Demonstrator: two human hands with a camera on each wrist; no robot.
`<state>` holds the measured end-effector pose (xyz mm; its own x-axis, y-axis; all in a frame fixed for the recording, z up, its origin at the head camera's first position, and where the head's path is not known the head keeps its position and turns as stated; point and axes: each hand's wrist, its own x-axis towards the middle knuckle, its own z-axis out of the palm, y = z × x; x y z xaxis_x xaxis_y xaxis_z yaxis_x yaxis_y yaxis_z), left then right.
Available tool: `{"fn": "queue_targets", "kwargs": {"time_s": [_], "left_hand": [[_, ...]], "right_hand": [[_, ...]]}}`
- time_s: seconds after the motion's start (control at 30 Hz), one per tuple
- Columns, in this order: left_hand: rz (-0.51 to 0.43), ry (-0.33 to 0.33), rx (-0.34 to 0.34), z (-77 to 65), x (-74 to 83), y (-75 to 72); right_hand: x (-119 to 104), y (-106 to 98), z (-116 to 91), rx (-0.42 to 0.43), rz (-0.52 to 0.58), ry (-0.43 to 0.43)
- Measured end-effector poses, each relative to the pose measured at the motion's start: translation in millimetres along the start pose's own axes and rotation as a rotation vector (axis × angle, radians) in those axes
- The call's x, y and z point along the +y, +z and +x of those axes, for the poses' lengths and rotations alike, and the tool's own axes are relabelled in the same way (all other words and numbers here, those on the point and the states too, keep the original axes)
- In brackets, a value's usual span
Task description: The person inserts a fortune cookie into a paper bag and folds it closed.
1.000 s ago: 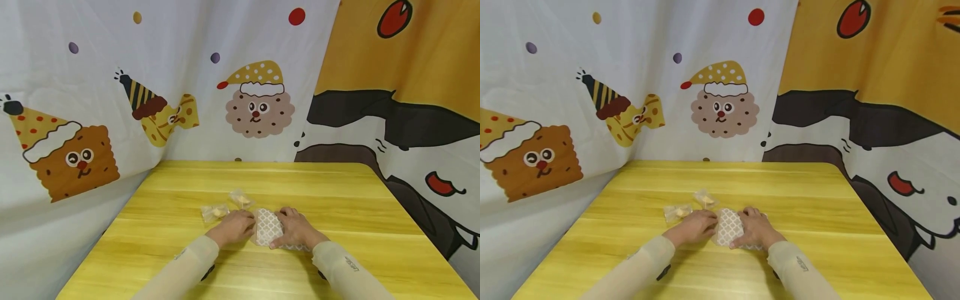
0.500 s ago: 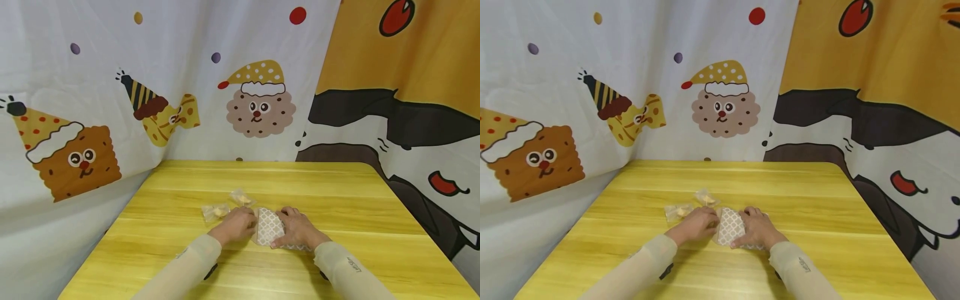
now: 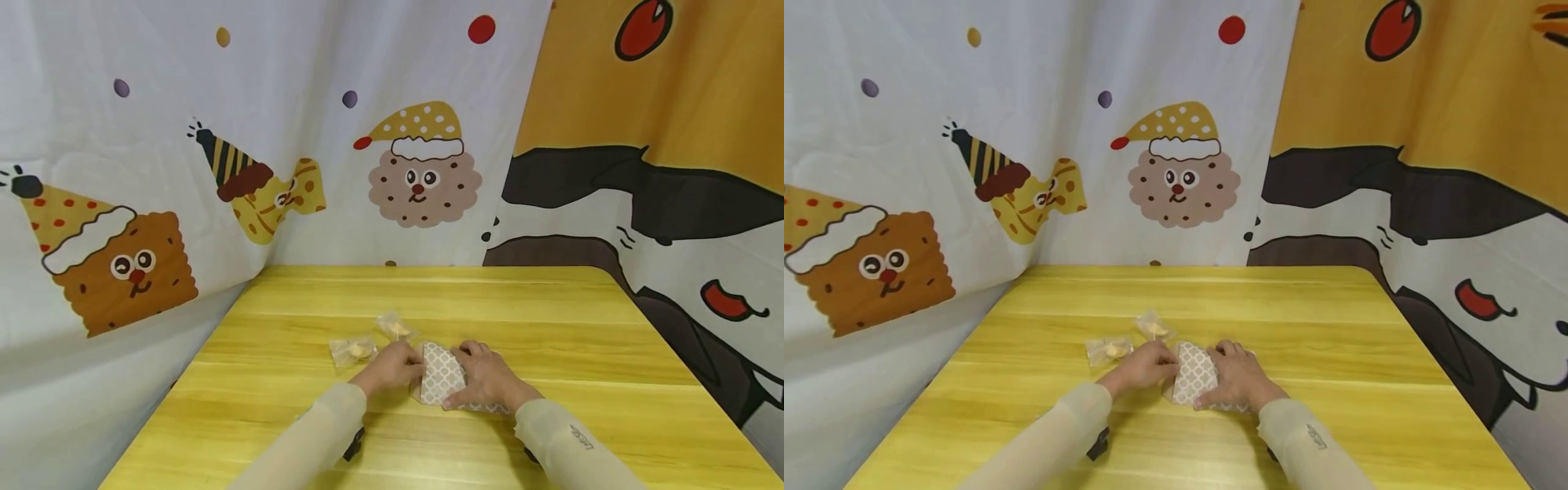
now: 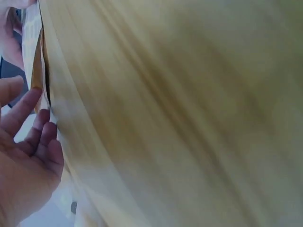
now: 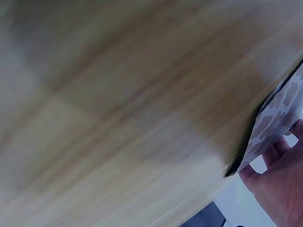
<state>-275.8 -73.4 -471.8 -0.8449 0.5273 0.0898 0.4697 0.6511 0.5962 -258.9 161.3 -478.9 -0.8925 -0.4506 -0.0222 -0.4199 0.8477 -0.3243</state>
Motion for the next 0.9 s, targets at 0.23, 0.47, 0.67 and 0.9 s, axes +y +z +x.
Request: {"fn": "queue_targets", "kwargs": {"time_s": [0.23, 0.47, 0.67, 0.9], "left_hand": [[-0.173, -0.14, 0.073, -1.0, 4.6, 11.7], [-0.446, -0.228, 0.105, -1.2, 0.5, 3.7], [-0.477, -0.168, 0.063, -5.0, -4.1, -5.5], [0.051, 0.037, -0.005, -11.9, -13.0, -8.6]], "right_hand": [[-6, 6, 0, -0.032, -0.014, 0.018], [-7, 4, 1, -0.034, -0.003, -0.012], [-5, 1, 1, -0.036, 0.074, 0.013], [-4, 0, 2, -0.017, 0.11, 0.039]]}}
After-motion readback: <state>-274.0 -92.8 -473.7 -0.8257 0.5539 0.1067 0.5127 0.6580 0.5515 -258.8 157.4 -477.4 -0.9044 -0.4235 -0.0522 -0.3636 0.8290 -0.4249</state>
